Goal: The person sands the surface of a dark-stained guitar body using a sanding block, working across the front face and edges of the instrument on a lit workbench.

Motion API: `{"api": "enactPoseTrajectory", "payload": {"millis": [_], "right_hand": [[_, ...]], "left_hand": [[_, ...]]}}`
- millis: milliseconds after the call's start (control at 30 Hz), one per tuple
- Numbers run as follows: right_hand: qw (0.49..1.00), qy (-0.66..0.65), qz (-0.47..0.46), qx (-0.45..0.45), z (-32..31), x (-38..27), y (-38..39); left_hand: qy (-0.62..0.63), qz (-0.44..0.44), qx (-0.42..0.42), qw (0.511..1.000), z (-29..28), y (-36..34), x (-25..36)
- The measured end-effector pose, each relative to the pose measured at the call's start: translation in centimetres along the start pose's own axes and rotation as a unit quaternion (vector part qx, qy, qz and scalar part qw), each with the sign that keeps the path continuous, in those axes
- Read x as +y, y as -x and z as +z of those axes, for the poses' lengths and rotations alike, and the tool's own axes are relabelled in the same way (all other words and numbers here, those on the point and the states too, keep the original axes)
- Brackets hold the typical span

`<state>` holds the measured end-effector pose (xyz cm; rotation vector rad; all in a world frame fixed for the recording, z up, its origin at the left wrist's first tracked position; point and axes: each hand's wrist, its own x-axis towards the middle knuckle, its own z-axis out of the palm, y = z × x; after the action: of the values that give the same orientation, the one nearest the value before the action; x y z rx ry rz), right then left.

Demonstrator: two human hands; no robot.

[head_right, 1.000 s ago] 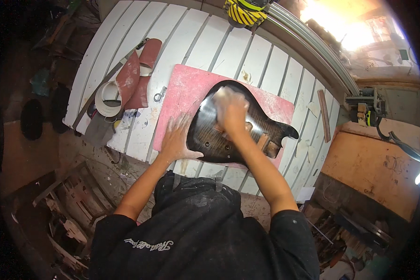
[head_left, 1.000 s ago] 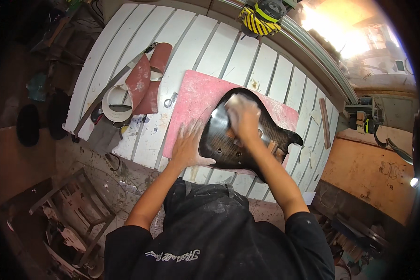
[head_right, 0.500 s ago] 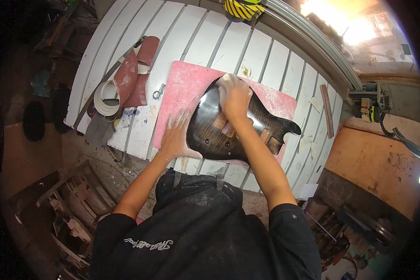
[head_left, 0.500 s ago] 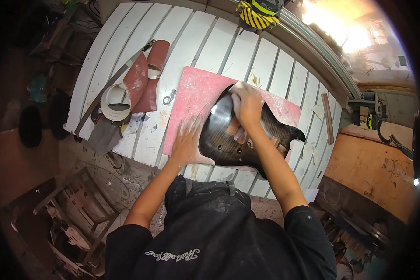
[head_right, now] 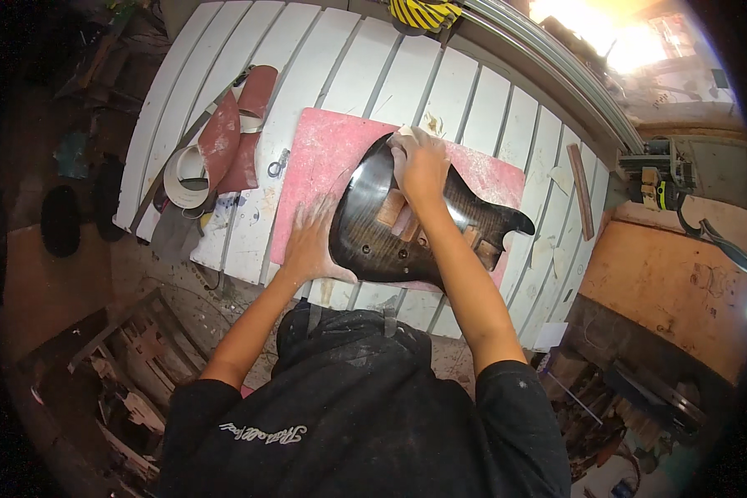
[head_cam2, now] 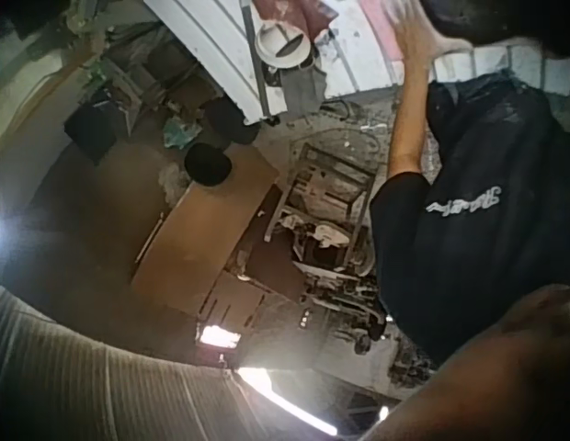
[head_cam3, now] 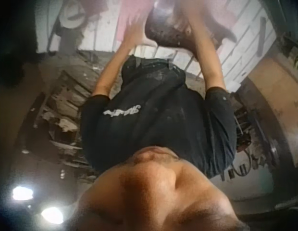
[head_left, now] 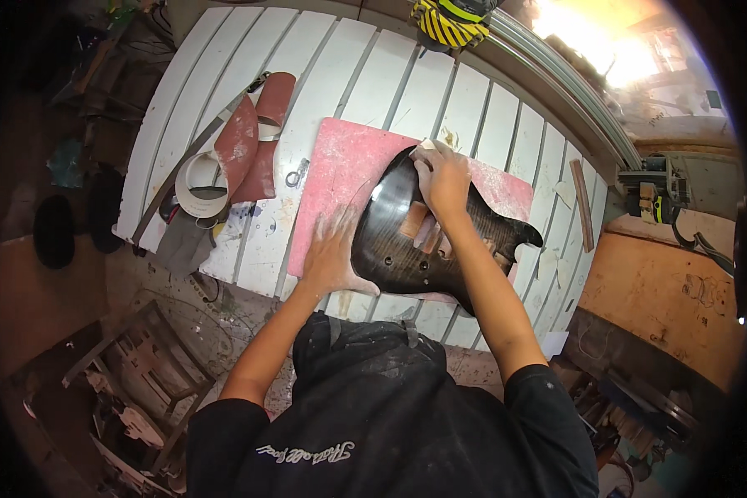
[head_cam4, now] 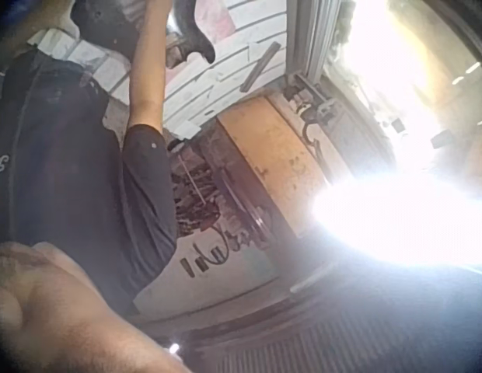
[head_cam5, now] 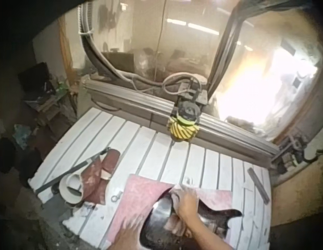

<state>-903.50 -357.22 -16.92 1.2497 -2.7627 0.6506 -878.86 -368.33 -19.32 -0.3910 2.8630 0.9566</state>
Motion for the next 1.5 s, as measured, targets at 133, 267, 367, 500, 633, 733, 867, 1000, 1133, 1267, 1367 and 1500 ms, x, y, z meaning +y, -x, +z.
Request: {"api": "enactPoseTrajectory", "payload": {"millis": [133,267,367,500,633,733,867,1000,1133,1267,1367,1500], "right_hand": [[0.993,0.040,-0.086,-0.068,-1.6,-5.1,4.6],[0.979,-0.063,-0.161,-0.104,-1.1,-6.5,12.4],[0.982,-0.039,-0.146,-0.117,-1.4,-4.6,9.9],[0.996,-0.040,0.053,-0.055,-1.3,1.7,1.6],[1.000,0.008,0.015,-0.015,-1.3,-0.2,2.7],[0.987,-0.014,-0.126,-0.097,-0.8,-4.2,10.2],[0.974,-0.068,-0.180,-0.123,-2.1,-5.7,12.2],[0.995,-0.025,-0.086,-0.046,-1.5,-1.0,5.2],[0.999,-0.003,0.028,0.017,-0.9,3.7,1.2],[0.993,-0.012,-0.042,-0.105,-1.5,-2.9,6.4],[0.973,-0.103,-0.171,-0.115,-1.8,-5.7,12.7],[0.976,-0.081,-0.104,-0.170,-2.1,-3.7,9.8]], "left_hand": [[-0.001,-0.004,0.021,1.000,0.2,0.5,-0.5],[-0.009,0.012,0.028,1.000,0.7,0.4,-0.7],[-0.011,0.000,0.002,1.000,0.3,0.5,-0.5],[-0.010,-0.004,0.014,1.000,0.1,0.1,0.2],[0.001,0.000,0.027,1.000,0.4,0.2,-0.2],[-0.014,-0.019,-0.004,1.000,0.0,0.3,0.1],[-0.014,-0.020,0.005,1.000,0.7,0.4,-0.5],[-0.014,-0.021,0.009,1.000,0.0,0.6,0.0],[-0.010,-0.019,-0.002,1.000,-0.2,-0.1,0.6],[-0.011,-0.025,0.005,1.000,0.0,0.4,-0.1],[-0.020,-0.018,0.008,1.000,0.4,0.3,-0.2],[0.001,-0.023,0.010,1.000,0.5,0.3,-0.1]]}}
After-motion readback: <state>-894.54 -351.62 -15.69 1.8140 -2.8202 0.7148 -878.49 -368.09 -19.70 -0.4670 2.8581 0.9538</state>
